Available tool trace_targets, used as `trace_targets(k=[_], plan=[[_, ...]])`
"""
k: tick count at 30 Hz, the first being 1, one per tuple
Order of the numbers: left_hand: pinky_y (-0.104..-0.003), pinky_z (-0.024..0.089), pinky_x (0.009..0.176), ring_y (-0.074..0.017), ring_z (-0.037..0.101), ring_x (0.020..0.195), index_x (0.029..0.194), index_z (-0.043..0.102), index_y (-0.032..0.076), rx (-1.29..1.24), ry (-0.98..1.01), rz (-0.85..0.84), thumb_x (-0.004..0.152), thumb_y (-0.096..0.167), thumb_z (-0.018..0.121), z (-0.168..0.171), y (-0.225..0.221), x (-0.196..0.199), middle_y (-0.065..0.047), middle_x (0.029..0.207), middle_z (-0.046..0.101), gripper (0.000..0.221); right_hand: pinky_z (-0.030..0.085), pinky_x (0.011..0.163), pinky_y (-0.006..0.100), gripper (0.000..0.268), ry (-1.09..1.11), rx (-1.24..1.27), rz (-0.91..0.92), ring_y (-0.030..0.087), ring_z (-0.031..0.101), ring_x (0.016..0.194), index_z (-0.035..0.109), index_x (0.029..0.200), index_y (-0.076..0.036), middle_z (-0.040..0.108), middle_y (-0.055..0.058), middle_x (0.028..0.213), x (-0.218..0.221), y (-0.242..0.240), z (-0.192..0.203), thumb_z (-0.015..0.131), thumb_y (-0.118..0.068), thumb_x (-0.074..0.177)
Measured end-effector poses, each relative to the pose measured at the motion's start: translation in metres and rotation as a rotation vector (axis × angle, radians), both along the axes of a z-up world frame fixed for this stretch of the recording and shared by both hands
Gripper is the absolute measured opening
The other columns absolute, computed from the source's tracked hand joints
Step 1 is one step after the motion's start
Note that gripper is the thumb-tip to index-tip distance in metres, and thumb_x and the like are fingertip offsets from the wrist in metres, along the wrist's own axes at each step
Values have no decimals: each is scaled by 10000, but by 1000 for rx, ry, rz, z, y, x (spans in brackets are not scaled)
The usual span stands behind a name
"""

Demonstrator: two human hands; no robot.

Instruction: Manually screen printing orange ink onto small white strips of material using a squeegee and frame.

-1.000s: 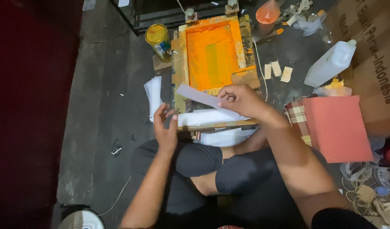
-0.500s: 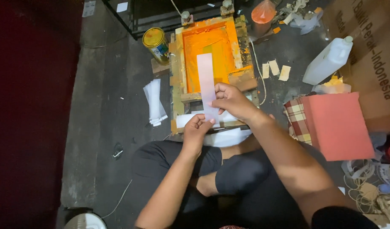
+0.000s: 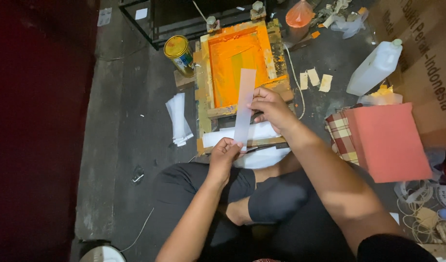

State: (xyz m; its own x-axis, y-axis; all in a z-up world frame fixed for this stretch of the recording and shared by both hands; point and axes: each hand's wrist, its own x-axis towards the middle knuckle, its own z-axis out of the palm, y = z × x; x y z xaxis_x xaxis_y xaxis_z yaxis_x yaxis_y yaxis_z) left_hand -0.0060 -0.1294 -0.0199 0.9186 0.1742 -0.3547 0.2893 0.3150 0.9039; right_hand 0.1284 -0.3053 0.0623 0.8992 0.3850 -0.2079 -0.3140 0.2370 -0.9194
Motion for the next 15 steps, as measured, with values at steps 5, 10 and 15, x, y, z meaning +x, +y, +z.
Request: trace_targets(k=[5, 10, 15], plan=[[-407, 616, 892, -264, 758, 926, 943, 572, 61, -120, 23, -79, 983, 118, 678, 28, -3, -3, -150, 972, 731, 127, 612, 485, 192, 61, 55, 1, -81, 96, 680, 644, 641, 962, -107, 612, -10, 716, 6, -2, -3, 669, -86, 913], [-478, 608, 921, -317, 758, 1011, 958, 539, 79, -244, 79, -165, 995, 117, 600, 33, 0, -9, -216, 1099, 749, 81, 601, 503, 178, 66, 81, 16, -150, 66, 688, 642, 650, 974, -141, 611, -39, 709, 23, -13, -18, 688, -144, 919], [-511, 618, 890, -293, 760, 995, 969, 560, 79, -298, 75, -219, 961, 97, 618, 25, 4, -12, -156, 1036, 741, 62, 576, 512, 176, 69, 132, 39, -185, 61, 685, 647, 654, 1005, -154, 590, -44, 715, 29, -20, -22, 651, -160, 937]])
